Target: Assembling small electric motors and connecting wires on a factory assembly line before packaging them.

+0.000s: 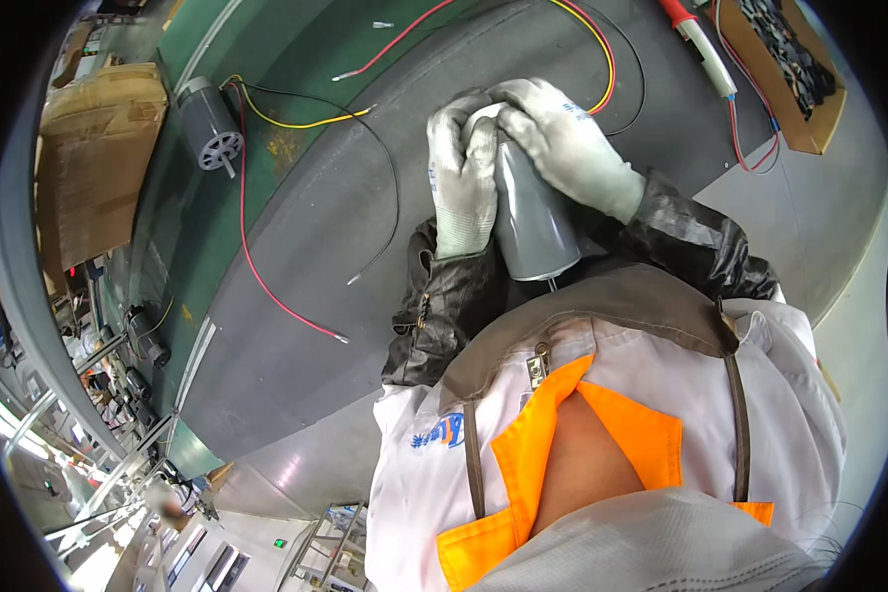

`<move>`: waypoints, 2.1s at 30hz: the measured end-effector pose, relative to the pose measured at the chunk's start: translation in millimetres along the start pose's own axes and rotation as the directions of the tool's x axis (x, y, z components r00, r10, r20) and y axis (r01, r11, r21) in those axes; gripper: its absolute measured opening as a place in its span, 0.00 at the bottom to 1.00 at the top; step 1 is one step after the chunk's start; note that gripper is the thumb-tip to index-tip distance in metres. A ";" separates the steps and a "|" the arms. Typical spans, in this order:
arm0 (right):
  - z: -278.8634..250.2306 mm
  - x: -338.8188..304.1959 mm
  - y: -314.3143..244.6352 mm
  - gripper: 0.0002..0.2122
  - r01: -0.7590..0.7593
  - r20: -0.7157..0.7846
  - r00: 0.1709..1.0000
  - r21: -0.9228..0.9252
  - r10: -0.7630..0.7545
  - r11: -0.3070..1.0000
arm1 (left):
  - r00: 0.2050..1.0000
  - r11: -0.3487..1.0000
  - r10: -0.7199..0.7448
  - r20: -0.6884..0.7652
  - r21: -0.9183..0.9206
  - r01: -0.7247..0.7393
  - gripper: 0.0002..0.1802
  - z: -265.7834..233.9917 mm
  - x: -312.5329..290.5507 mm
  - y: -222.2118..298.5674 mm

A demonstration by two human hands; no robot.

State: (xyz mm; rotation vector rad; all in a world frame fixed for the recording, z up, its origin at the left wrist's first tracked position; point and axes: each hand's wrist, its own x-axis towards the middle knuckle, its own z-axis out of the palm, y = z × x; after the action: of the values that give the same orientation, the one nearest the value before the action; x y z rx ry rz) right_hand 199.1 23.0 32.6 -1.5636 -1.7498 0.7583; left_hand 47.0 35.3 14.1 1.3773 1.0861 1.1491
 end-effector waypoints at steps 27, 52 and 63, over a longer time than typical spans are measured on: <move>-2.3 11.1 -34.8 0.04 0.213 -0.094 0.966 -0.225 -0.239 0.951 | 0.884 0.621 0.466 -0.044 0.728 -0.291 0.18 -22.9 -6.8 18.7; -328.0 4.0 248.0 0.13 -0.385 -0.539 0.820 -0.271 0.192 0.882 | 0.916 0.994 -0.107 -0.387 -0.059 0.092 0.26 -31.0 -23.9 -31.5; -316.8 1.9 208.2 0.13 -0.563 -0.631 0.751 -0.460 0.193 0.686 | 0.962 0.945 -0.190 -0.195 -0.302 0.125 0.20 -2.4 -15.2 -15.5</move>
State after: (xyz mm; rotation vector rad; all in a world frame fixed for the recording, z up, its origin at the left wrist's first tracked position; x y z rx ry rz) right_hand 576.2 46.5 63.2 -2.3817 -1.2760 -0.1759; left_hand 41.8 22.2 -2.6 0.9343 1.1136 1.3056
